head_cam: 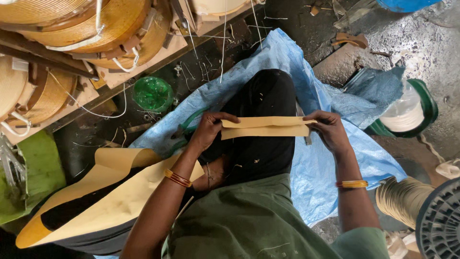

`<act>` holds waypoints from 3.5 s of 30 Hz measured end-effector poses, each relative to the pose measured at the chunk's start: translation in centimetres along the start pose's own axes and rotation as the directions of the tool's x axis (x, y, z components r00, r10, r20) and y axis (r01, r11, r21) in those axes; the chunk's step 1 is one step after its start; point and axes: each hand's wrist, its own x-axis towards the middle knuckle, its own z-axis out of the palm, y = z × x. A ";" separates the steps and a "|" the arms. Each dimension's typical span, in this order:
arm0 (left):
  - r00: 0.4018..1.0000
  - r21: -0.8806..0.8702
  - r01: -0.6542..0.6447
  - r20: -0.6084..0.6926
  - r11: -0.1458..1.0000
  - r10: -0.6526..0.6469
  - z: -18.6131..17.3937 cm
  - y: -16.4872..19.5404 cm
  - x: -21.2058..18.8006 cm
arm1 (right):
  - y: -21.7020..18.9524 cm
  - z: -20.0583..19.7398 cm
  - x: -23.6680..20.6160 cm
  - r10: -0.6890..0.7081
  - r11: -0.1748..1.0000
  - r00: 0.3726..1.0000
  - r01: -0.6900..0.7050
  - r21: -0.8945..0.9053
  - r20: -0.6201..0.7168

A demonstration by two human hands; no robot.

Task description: The person sits on the floor and insulates cylindrical copper coils by wrapping them with beige paper strips. They tear strips from a larger sheet, wrap them around the coils, and use pliers to trim excess material. The process is repeated for multiple coils.

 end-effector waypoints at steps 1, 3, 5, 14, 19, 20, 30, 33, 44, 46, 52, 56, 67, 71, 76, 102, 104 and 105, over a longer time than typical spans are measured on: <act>1.000 0.049 0.006 0.006 0.999 -0.006 0.0 -0.2 -0.1 | 0.1 -0.3 0.1 -0.005 1.000 1.000 0.005 -0.003 0.027; 1.000 0.107 0.002 0.024 0.994 -0.005 0.0 -0.5 -0.2 | 0.2 -0.7 0.3 -0.023 1.000 0.998 0.022 0.011 0.064; 0.999 0.123 -0.014 0.046 0.992 0.009 0.0 -0.4 -0.2 | 0.3 -0.8 0.4 -0.047 0.998 0.995 0.044 0.044 0.082; 0.988 0.175 0.022 0.145 0.984 -0.048 0.1 1.9 -1.5 | -1.0 -0.1 -0.3 0.013 0.990 0.999 -0.017 0.143 0.030; 0.996 0.458 0.036 -0.088 0.888 0.005 1.6 1.9 -1.6 | -1.0 2.0 -0.3 -0.047 0.964 0.996 0.025 -0.264 -0.078; 0.993 0.467 0.013 -0.107 0.884 0.042 1.9 1.9 -1.6 | -1.0 2.2 -0.3 -0.074 0.960 0.993 0.046 -0.275 -0.090; 0.998 0.471 0.036 -0.061 0.882 -0.008 1.6 3.2 -1.9 | -1.3 1.5 -0.1 0.031 0.918 0.999 -0.031 -0.395 -0.004; 0.983 0.287 0.181 -0.051 0.941 -0.174 1.4 3.1 -2.0 | -1.2 1.2 -0.5 0.072 0.956 0.997 -0.063 -0.288 0.023; 0.985 0.136 -0.031 0.171 0.990 0.007 1.0 0.1 -1.8 | 0.8 -1.7 0.0 -0.007 0.992 0.990 -0.011 0.124 0.144; 0.980 0.166 -0.045 0.198 0.985 0.012 1.2 0.1 -1.8 | 1.0 -1.4 0.4 0.011 0.983 0.994 -0.032 0.182 0.113; 0.958 0.311 -0.066 0.284 0.948 -0.026 1.5 1.5 -2.8 | 0.1 -0.2 1.3 -0.005 0.996 0.999 0.001 0.091 0.044; 0.984 0.242 0.053 0.155 0.969 -0.093 2.2 0.5 -3.7 | -0.5 1.2 1.3 -0.059 0.980 0.997 0.050 -0.190 -0.043; 0.981 0.588 -0.121 -0.054 0.800 0.188 11.0 0.5 0.1 | 1.5 1.9 4.9 -0.113 0.967 0.968 0.056 -0.247 -0.223; 0.982 0.592 -0.069 -0.100 0.803 0.158 9.5 0.3 -0.5 | 1.1 2.4 4.8 -0.131 0.959 0.970 0.072 -0.274 -0.203; 0.965 0.571 0.028 -0.230 0.820 0.127 4.8 1.6 -7.5 | -0.7 3.9 3.0 -0.192 0.887 0.975 0.123 -0.445 -0.115; 0.326 0.437 0.362 -0.887 0.824 0.327 -11.0 8.5 -38.5 | 4.2 43.8 15.1 -0.185 -0.122 0.506 0.839 -0.530 0.843; 0.255 0.375 0.481 -0.925 0.793 0.283 -10.7 7.7 -40.8 | 4.5 43.8 15.2 -0.176 -0.116 0.551 0.811 -0.573 0.816; 0.217 0.274 0.519 -0.958 0.810 0.185 -10.1 7.3 -42.2 | 4.8 43.6 15.2 -0.168 -0.111 0.575 0.796 -0.595 0.801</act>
